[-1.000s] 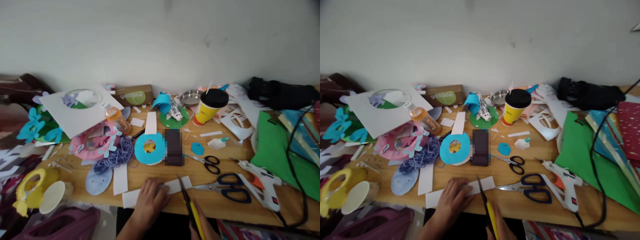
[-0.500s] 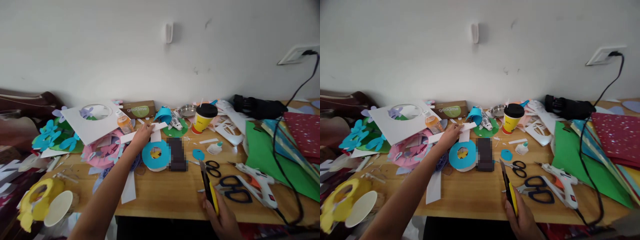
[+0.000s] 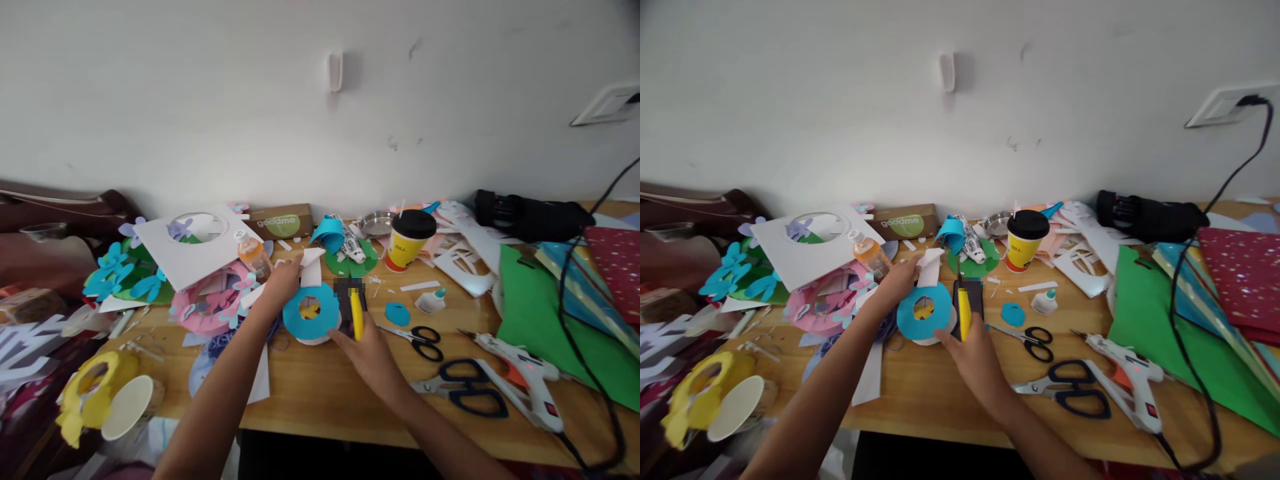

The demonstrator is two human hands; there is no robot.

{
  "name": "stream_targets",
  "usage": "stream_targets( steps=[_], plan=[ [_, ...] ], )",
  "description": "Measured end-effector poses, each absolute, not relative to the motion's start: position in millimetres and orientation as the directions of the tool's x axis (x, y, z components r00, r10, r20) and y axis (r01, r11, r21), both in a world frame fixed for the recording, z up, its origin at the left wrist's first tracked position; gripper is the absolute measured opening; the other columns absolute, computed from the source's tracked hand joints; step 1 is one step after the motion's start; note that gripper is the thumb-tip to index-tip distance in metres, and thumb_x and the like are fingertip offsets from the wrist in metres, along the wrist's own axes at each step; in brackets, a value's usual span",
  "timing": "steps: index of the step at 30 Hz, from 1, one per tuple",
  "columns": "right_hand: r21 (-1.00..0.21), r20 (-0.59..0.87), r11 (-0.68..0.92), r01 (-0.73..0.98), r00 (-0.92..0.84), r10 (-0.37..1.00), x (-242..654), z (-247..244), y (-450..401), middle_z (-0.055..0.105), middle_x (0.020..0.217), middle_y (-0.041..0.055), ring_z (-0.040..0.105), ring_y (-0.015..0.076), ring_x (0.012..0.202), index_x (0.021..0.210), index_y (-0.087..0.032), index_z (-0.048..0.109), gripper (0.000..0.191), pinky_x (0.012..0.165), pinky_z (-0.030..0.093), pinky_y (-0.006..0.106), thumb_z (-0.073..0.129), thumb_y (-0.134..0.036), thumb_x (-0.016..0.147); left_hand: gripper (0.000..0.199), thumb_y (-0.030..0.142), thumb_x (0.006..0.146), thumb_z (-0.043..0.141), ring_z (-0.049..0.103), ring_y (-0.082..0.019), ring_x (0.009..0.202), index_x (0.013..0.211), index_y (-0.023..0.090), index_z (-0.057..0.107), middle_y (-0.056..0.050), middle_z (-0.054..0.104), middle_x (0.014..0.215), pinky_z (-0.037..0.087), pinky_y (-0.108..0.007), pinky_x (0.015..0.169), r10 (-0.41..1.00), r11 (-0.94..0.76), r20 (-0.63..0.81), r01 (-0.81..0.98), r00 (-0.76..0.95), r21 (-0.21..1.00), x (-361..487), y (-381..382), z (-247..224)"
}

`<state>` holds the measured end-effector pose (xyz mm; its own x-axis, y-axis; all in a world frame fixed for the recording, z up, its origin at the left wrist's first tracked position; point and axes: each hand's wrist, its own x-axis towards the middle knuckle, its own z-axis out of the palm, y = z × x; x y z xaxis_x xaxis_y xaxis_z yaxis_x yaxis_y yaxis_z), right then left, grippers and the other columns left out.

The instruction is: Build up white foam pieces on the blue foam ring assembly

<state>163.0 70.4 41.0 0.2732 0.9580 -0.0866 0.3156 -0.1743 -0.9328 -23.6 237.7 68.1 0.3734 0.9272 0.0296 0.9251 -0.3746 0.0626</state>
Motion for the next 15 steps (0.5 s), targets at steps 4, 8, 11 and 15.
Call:
stream_targets(
  steps=[4, 8, 11, 15],
  plan=[
    [-0.914, -0.122, -0.210, 0.348, 0.258, 0.958, 151.9, 37.6, 115.4, 0.063, 0.074, 0.0014, 0.062, 0.0227, 0.072, 0.083, -0.022, 0.058, 0.039, 0.062, 0.046, 0.030, 0.076, -0.052, 0.067, 0.046, 0.021, 0.103, 0.033, 0.063, -0.030, 0.105, 0.147, 0.013, 0.040, -0.019, 0.067, 0.112, 0.047, -0.043, 0.091, 0.929, -0.370, 0.049, 0.928, 0.368, 0.052, -21.3, 230.1, 80.3],
    [-0.960, -0.174, -0.203, 0.193, 0.157, 0.972, 150.8, 35.7, 108.3, 0.068, 0.076, 0.0037, 0.064, 0.0235, 0.071, 0.092, -0.020, 0.063, 0.032, 0.064, 0.049, 0.033, 0.069, -0.045, 0.074, 0.047, 0.016, 0.100, 0.038, 0.059, -0.029, 0.111, 0.146, 0.015, 0.042, -0.017, 0.064, 0.120, 0.047, -0.045, 0.095, 0.887, -0.454, 0.123, 0.889, 0.446, 0.053, -24.9, 215.3, 95.2],
    [-0.965, -0.177, -0.199, 0.170, 0.139, 0.974, 155.9, 46.9, 71.8, 0.071, 0.083, 0.0060, 0.066, 0.0244, 0.077, 0.094, -0.018, 0.063, 0.035, 0.070, 0.052, 0.034, 0.067, -0.047, 0.076, 0.057, 0.006, 0.094, 0.040, 0.053, -0.028, 0.121, 0.150, 0.019, 0.036, -0.015, 0.054, 0.137, 0.046, -0.047, 0.101, 0.774, -0.615, 0.229, 0.787, 0.591, 0.049, -35.8, 191.0, 107.0],
    [-0.940, -0.302, -0.320, 0.115, 0.152, 0.941, 163.0, 63.5, 2.6, 0.073, 0.091, 0.0063, 0.068, 0.0270, 0.090, 0.101, -0.019, 0.065, 0.045, 0.082, 0.053, 0.035, 0.066, -0.057, 0.077, 0.067, 0.001, 0.092, 0.035, 0.049, -0.028, 0.128, 0.152, 0.028, 0.031, -0.013, 0.047, 0.141, 0.047, -0.049, 0.102, 0.736, -0.632, 0.337, 0.775, 0.587, 0.030, -56.7, 139.0, 120.4]
  ],
)
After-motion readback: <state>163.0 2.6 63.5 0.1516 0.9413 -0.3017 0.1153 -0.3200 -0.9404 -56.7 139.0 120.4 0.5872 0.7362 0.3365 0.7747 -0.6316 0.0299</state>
